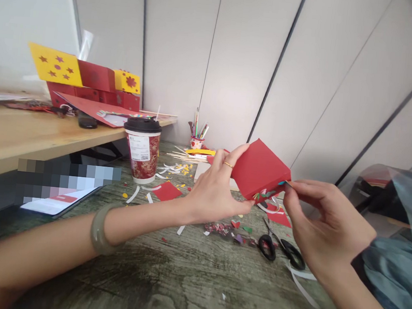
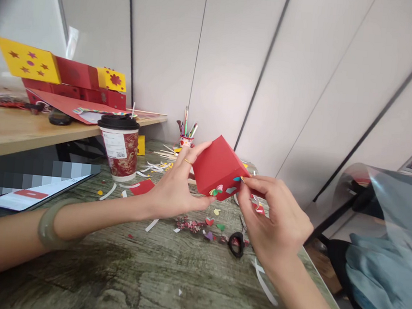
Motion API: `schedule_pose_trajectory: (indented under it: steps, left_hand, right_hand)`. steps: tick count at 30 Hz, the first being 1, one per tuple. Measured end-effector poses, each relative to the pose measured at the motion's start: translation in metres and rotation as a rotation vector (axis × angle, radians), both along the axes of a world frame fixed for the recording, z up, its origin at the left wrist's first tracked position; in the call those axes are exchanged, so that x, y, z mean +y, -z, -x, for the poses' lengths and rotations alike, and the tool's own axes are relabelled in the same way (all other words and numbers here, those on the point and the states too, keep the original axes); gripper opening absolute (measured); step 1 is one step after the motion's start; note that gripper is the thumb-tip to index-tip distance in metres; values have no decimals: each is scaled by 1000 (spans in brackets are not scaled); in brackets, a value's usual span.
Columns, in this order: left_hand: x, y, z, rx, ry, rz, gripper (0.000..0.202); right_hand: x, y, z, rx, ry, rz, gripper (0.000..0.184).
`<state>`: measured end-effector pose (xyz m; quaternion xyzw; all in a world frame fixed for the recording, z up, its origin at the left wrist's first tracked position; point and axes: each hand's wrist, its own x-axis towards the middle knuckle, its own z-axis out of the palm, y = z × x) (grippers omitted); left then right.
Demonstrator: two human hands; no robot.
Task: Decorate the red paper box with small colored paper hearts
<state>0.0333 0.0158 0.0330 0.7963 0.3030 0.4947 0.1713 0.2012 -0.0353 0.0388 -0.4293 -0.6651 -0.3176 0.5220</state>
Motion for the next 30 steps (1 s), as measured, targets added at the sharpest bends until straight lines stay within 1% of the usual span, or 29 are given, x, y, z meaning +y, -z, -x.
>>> schedule_pose_trajectory:
  steps: [6,11,16,21,24,27,30]
  left_hand:
    - [0,-1,1,-14,56,6,89]
    - [1,-1,1,-59,139,48,88]
    - [1,-2,1,-102,209,101,87]
    - [2,-1,2,-95,193,68,87]
    - [2,-1,2,-93,188,63,87]
    - [3,-1,2,-106,196,99,86]
    - [4,-1,2,-108,204,139,85]
  right_hand:
    - [-2,-1,-1,-53,31,-37,20]
    - [-3,-5,1,-59,91,41,11]
    - [-4,-6,2,-55,111,80,9]
    - [-5,-7,3,-62,138,43,10]
    - [-6,-11,4,-58,128,95,12]
    - [-7,-12,4,-55,133,134,13]
    - [-6,-10,1,-25,71,50,9]
